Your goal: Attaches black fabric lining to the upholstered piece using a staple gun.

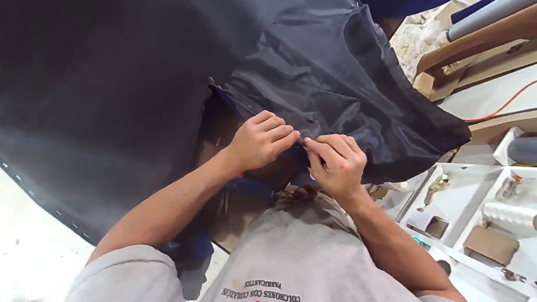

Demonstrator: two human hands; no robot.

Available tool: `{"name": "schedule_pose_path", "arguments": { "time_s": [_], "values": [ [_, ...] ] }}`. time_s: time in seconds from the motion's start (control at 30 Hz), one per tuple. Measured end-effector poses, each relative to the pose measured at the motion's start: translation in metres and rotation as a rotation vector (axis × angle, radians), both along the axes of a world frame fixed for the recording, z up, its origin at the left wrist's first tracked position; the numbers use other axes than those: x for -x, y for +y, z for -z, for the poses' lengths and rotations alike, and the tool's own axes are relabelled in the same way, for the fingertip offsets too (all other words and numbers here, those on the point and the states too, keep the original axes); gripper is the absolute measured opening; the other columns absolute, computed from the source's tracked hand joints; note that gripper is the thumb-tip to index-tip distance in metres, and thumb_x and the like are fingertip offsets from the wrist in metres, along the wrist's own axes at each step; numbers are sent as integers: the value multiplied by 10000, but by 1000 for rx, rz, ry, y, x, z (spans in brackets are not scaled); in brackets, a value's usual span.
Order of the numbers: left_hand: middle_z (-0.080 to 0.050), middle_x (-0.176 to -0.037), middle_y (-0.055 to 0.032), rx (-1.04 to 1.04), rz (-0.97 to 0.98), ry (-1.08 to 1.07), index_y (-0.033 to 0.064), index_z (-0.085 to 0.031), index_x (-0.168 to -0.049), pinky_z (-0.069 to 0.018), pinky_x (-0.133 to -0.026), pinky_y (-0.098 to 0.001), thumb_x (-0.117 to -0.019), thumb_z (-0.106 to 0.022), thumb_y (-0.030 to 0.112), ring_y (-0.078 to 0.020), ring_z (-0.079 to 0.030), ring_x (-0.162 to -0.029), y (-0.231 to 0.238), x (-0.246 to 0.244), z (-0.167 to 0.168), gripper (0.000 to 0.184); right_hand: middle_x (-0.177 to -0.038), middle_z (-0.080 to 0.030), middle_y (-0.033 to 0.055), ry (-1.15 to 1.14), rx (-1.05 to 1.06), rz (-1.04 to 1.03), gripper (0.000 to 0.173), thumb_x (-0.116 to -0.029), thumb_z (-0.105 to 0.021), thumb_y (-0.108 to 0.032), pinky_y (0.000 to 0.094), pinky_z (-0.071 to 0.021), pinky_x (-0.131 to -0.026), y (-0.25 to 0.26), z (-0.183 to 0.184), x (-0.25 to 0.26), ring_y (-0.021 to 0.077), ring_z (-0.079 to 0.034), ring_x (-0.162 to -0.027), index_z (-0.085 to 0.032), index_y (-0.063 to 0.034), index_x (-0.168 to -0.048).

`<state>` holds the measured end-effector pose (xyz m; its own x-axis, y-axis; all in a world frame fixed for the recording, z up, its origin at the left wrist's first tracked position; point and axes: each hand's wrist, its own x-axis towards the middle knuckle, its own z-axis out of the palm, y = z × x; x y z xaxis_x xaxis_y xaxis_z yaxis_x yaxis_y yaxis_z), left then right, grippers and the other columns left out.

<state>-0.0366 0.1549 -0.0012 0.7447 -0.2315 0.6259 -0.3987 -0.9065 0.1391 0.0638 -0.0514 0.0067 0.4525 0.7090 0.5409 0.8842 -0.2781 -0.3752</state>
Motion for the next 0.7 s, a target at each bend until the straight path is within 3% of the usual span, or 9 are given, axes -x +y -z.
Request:
{"name": "schedule_pose_path", "arguments": {
  "time_s": [0.23,0.43,0.57,0.7],
  "values": [
    [-781,-1016,-99,-77,-51,-92,66,-759,-1069,-533,-955,-394,-1010,-556,52,-243,-724,-992,-9,18,22,211,-863,-746,78,-107,-12,-207,168,-984,-635,-119,361,-547,-779,-6,14,-1,218,-691,-806,-799,-97,-1012],
    [-750,-1164,-89,138,-56,302,99,-736,-1226,-505,-1059,-443,-1052,-536,174,-262,-680,-1159,43,16,-36,276,-872,-752,73,-3,-18,-149,147,-971,-677,-160,346,-574,-800,0,-9,-18,201,-707,-841,-815,-108,-967],
    [-719,-1238,-109,68,-75,453,103,-728,-1245,-506,-1044,-467,-1042,-541,192,-309,-652,-1203,87,15,-51,290,-865,-748,74,-23,-34,-141,138,-963,-683,-155,347,-568,-779,3,-14,-22,203,-705,-832,-813,-109,-947],
    [-746,-1112,-117,-68,-81,355,98,-739,-1180,-530,-952,-476,-1052,-515,182,-315,-693,-1080,79,10,-31,271,-857,-747,69,-35,-54,-147,131,-958,-690,-147,341,-560,-777,5,-19,-22,198,-698,-818,-815,-106,-957]
  ]
}}
